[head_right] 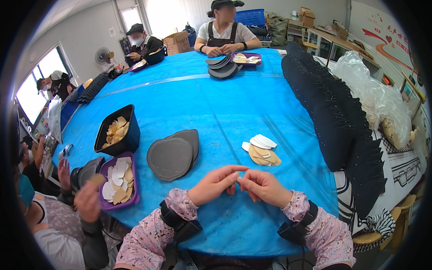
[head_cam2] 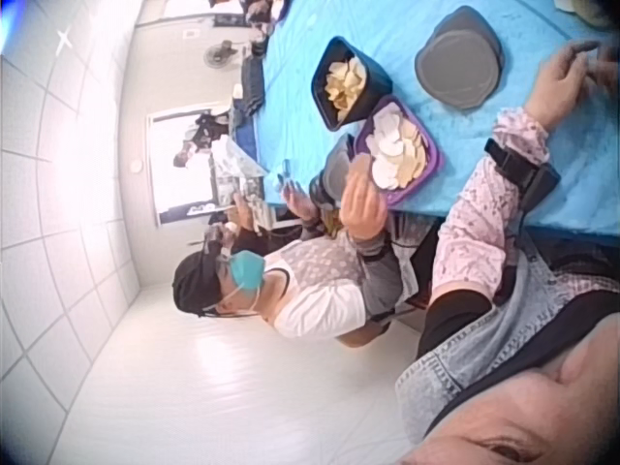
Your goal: Applying a white adhesive or padding layer to black shoe component parts on a factory table.
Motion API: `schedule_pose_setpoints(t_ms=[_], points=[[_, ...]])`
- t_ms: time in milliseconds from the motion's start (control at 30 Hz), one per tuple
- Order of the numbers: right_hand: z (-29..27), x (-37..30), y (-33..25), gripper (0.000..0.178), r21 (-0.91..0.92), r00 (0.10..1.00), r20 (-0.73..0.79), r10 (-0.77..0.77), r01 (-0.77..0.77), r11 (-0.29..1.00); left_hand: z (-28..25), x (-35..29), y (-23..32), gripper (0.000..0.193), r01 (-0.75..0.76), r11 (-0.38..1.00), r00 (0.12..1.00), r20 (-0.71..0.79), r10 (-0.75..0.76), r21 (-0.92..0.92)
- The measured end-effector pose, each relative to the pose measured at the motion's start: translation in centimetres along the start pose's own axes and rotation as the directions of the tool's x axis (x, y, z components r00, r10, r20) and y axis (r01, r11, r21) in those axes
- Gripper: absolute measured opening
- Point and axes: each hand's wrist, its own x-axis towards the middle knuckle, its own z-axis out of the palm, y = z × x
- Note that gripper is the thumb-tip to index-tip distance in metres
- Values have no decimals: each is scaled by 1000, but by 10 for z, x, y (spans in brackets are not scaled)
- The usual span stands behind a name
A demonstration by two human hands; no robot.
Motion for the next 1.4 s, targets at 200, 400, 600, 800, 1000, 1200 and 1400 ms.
schedule_pose_setpoints(t_ms=[200, 400, 600, 800, 1000, 1200, 1400], points=[[-1, -1, -5, 37, -253, 999, -21, 46, -50, 966, 4, 2, -5, 41, 2, 1000, 998, -59, -1, 22], [-1, -1, 0, 38, -67, 998, -45, -45, 42, 997, 2, 1, -4, 40, 21, 997, 1000, -17, -20, 77], [-4, -2, 4, 43, -118, 1000, -18, -2, 0, 993, 2, 2, -7, 39, 25, 997, 1000, 16, -26, 73], [-3, 1, 6, 44, -4, 999, -46, -5, 5, 1000, 2, 2, -7, 39, 45, 994, 999, -3, -45, 98], [-2, 0, 5, 43, -96, 999, -39, -6, 2, 995, 1, 2, -7, 38, 20, 993, 1000, 6, -21, 120], [-4, 0, 6, 41, -118, 999, -42, 14, -18, 993, 3, 2, -5, 36, 15, 991, 1000, 12, -17, 135], [-2, -1, 0, 37, -126, 998, -46, 47, -53, 991, 2, 2, -5, 34, 28, 990, 999, 21, -31, 138]])
